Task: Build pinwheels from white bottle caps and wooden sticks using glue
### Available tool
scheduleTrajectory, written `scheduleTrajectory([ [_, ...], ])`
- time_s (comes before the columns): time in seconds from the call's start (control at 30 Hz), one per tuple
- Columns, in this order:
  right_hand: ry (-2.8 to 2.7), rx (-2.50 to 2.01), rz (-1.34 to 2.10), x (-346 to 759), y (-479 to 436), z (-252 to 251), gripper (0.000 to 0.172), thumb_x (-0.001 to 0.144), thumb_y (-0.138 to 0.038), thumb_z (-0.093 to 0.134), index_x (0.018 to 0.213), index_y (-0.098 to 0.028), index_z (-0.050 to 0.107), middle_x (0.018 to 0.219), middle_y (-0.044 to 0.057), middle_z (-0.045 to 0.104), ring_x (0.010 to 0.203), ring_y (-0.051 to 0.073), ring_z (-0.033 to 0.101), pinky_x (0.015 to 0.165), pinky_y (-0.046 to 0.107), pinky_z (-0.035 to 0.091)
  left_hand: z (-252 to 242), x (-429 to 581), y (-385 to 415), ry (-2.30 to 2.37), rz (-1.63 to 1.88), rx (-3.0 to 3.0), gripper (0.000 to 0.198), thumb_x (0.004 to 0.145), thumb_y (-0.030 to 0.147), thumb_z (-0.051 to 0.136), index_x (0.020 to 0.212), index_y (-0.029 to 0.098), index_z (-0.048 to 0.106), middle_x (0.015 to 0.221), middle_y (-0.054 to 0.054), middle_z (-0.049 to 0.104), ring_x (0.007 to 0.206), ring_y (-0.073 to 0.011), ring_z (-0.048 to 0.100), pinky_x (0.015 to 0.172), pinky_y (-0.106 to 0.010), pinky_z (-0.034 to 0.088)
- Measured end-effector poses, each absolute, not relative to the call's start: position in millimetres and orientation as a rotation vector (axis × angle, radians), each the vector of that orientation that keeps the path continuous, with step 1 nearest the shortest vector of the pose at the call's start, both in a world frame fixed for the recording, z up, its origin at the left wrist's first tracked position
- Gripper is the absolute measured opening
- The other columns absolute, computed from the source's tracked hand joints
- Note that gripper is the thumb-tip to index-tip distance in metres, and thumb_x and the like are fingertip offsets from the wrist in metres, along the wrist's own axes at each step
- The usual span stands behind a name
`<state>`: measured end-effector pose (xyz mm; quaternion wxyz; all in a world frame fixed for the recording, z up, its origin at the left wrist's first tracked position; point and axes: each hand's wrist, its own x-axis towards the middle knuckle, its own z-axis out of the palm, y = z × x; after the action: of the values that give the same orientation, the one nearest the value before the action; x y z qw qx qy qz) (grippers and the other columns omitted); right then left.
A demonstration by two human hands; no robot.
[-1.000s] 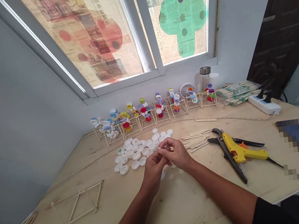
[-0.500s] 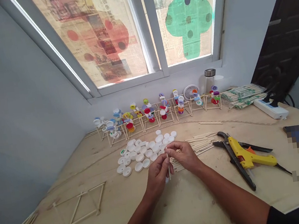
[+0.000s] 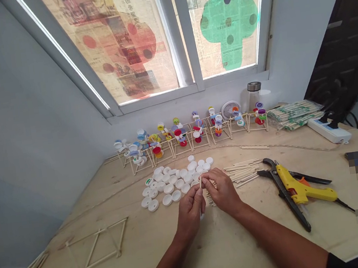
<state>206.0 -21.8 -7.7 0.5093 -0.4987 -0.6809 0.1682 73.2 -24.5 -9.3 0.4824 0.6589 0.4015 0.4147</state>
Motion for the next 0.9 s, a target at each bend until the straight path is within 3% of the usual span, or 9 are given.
scheduleTrajectory([
  [0.4, -1.685, -1.373, 0.093, 196.9, -23.1, -12.4, 0.016, 0.086, -0.020, 0.043, 0.080, -0.019, 0.058, 0.075, 0.006, 0.061, 0.075, 0.019, 0.053, 0.071, 0.032, 0.040, -9.5, 76.4, -25.7, 0.986, 1.011, 1.538, 0.037, 0.085, 0.049, 0.040, 0.067, 0.018, 0.049, 0.047, 0.006, 0.036, 0.042, -0.0083, 0.030, 0.043, -0.022, 0.026],
  [0.63, -1.744, -1.416, -0.012, 196.3, -22.4, -13.3, 0.018, 0.087, -0.020, 0.042, 0.079, -0.018, 0.057, 0.077, 0.006, 0.062, 0.076, 0.020, 0.052, 0.072, 0.033, 0.038, -11.2, 76.0, -24.8, 0.997, 1.007, 1.575, 0.033, 0.086, 0.045, 0.040, 0.081, 0.017, 0.056, 0.047, 0.007, 0.036, 0.042, -0.0088, 0.031, 0.044, -0.022, 0.028],
  [0.9, -1.703, -1.294, 0.154, 200.9, -22.9, -10.0, 0.016, 0.087, -0.022, 0.044, 0.084, -0.020, 0.060, 0.081, 0.005, 0.064, 0.081, 0.019, 0.054, 0.075, 0.033, 0.040, -6.7, 75.9, -27.9, 1.030, 0.996, 1.562, 0.035, 0.088, 0.043, 0.039, 0.095, 0.015, 0.058, 0.045, 0.007, 0.037, 0.041, -0.0093, 0.034, 0.045, -0.022, 0.030],
])
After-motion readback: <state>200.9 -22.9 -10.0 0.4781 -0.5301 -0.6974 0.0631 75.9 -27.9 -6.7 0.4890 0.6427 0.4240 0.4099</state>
